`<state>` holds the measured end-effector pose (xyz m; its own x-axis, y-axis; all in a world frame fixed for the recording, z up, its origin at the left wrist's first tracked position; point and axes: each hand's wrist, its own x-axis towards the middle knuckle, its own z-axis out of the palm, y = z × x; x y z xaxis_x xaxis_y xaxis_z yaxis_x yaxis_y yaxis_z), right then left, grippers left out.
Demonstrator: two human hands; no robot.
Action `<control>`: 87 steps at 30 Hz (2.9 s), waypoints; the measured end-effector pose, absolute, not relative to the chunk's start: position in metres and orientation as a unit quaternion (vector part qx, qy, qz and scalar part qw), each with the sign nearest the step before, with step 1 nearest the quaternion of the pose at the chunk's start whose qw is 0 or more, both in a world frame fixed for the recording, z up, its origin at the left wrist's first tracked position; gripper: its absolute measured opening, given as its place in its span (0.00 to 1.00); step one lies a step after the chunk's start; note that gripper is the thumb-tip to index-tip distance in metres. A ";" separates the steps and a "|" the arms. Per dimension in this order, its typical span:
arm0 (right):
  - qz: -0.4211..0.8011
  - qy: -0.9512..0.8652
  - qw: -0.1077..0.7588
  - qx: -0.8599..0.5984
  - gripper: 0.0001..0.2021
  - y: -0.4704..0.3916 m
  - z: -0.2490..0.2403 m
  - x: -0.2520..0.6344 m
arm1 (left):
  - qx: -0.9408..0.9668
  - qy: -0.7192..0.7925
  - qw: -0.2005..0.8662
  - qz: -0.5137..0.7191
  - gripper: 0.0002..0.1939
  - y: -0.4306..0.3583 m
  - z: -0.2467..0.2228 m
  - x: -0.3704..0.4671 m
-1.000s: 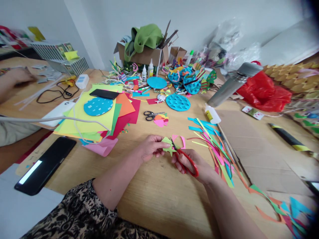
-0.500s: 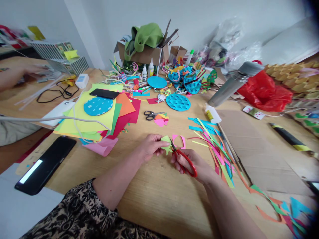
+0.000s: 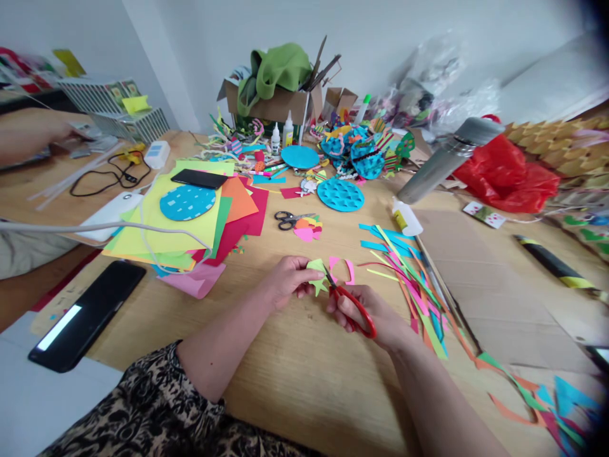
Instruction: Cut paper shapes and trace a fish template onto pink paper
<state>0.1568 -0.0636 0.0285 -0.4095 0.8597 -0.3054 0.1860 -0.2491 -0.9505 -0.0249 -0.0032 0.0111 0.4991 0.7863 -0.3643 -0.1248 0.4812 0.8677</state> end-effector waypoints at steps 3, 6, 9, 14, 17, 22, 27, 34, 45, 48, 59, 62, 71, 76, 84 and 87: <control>0.631 -0.550 0.269 -0.476 0.29 -0.064 0.029 0.156 | 0.416 0.394 0.766 0.293 0.15 -0.004 0.012 -0.024; 0.632 -0.549 0.273 -0.475 0.29 -0.063 0.028 0.156 | 0.416 0.389 0.765 0.300 0.14 -0.004 0.012 -0.024; 0.634 -0.547 0.273 -0.473 0.29 -0.063 0.028 0.155 | 0.414 0.386 0.765 0.305 0.13 -0.004 0.012 -0.024; 0.639 -0.541 0.272 -0.474 0.29 -0.063 0.028 0.155 | 0.424 0.387 0.760 0.305 0.12 -0.003 0.011 -0.025; 0.643 -0.540 0.271 -0.471 0.29 -0.063 0.028 0.154 | 0.429 0.388 0.757 0.305 0.12 -0.003 0.011 -0.024; 0.643 -0.548 0.268 -0.463 0.28 -0.062 0.029 0.154 | 0.434 0.388 0.754 0.305 0.12 -0.004 0.012 -0.024; 0.643 -0.547 0.263 -0.467 0.29 -0.061 0.030 0.154 | 0.438 0.395 0.747 0.307 0.13 -0.004 0.012 -0.024; 0.641 -0.550 0.261 -0.467 0.29 -0.063 0.029 0.153 | 0.436 0.399 0.745 0.308 0.13 -0.004 0.013 -0.024; 0.619 -0.566 0.252 -0.483 0.28 -0.062 0.029 0.152 | 0.432 0.405 0.743 0.311 0.12 -0.004 0.011 -0.023; 0.619 -0.563 0.257 -0.483 0.27 -0.062 0.029 0.152 | 0.431 0.401 0.746 0.311 0.12 -0.004 0.012 -0.023; 0.611 -0.566 0.266 -0.486 0.27 -0.062 0.027 0.152 | 0.432 0.402 0.745 0.311 0.13 -0.003 0.012 -0.023; 0.608 -0.566 0.267 -0.489 0.28 -0.062 0.027 0.151 | 0.434 0.402 0.744 0.310 0.13 -0.004 0.012 -0.023; 0.605 -0.557 0.273 -0.500 0.28 -0.062 0.029 0.151 | 0.427 0.402 0.749 0.307 0.13 -0.004 0.012 -0.024; 0.610 -0.555 0.271 -0.497 0.28 -0.062 0.029 0.152 | 0.426 0.406 0.749 0.305 0.13 -0.004 0.013 -0.024; 0.622 -0.539 0.277 -0.496 0.28 -0.062 0.033 0.149 | 0.443 0.402 0.741 0.306 0.13 -0.004 0.013 -0.024; 0.619 -0.541 0.273 -0.500 0.28 -0.062 0.032 0.149 | 0.439 0.401 0.744 0.304 0.13 -0.004 0.012 -0.024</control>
<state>0.1495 -0.0624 0.0323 -0.3513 0.8785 -0.3237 0.2032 -0.2660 -0.9423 -0.0239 -0.0040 0.0121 0.4938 0.8047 -0.3296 -0.1008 0.4295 0.8974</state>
